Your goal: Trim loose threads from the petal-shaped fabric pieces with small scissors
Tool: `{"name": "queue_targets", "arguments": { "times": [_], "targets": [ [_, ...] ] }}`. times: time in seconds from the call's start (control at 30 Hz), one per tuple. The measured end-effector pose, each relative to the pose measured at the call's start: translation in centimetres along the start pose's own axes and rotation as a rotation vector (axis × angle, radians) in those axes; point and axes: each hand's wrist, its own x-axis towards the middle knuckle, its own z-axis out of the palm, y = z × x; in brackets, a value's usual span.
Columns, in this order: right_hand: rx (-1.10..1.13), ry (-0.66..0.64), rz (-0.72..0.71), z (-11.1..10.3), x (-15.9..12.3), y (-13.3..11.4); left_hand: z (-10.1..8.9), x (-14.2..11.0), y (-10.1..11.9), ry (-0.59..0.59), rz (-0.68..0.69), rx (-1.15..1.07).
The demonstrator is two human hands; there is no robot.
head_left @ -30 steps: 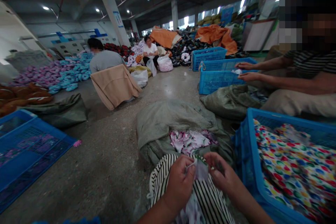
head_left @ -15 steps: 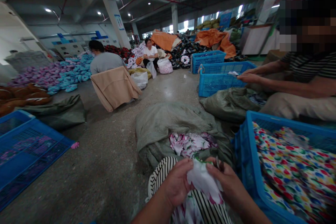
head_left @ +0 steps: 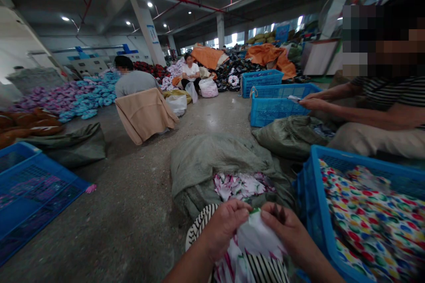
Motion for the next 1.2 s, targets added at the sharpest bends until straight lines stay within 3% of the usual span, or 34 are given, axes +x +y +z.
{"name": "queue_targets", "arguments": {
  "times": [0.13,0.33,0.53,0.6,0.7,0.77,0.83,1.0,1.2],
  "targets": [
    [-0.154,-0.079,-0.045,-0.5,0.1,-1.0,0.0,0.1,0.1,0.059,0.065,0.283],
    [-0.067,-0.113,0.054,-1.9,0.0,-1.4,-0.6,0.5,-0.3,0.125,0.173,0.305],
    [-0.169,-0.164,-0.091,-1.5,-0.1,-1.8,-0.5,-0.1,0.3,0.088,0.199,0.478],
    [-0.175,-0.112,-0.113,-1.6,-0.1,-2.0,-0.7,-0.4,0.5,0.188,0.351,0.610],
    [-0.072,0.044,-0.082,-2.0,-0.1,-2.0,-1.3,-1.0,0.9,0.326,0.902,0.943],
    [0.019,0.067,-0.054,-2.1,-0.2,-2.0,-1.7,-1.6,1.3,0.297,1.310,1.154],
    [0.088,-0.003,-0.034,-1.9,-0.5,-1.9,-2.1,-2.2,1.7,0.218,1.540,1.317],
    [-0.012,-0.198,-0.057,-1.3,-1.6,-2.2,-2.5,-3.0,2.0,0.139,1.598,1.535],
    [-0.254,-0.207,-0.089,-1.5,-2.2,-2.4,-2.7,-3.3,1.8,0.146,1.631,1.533]
  ]
}}
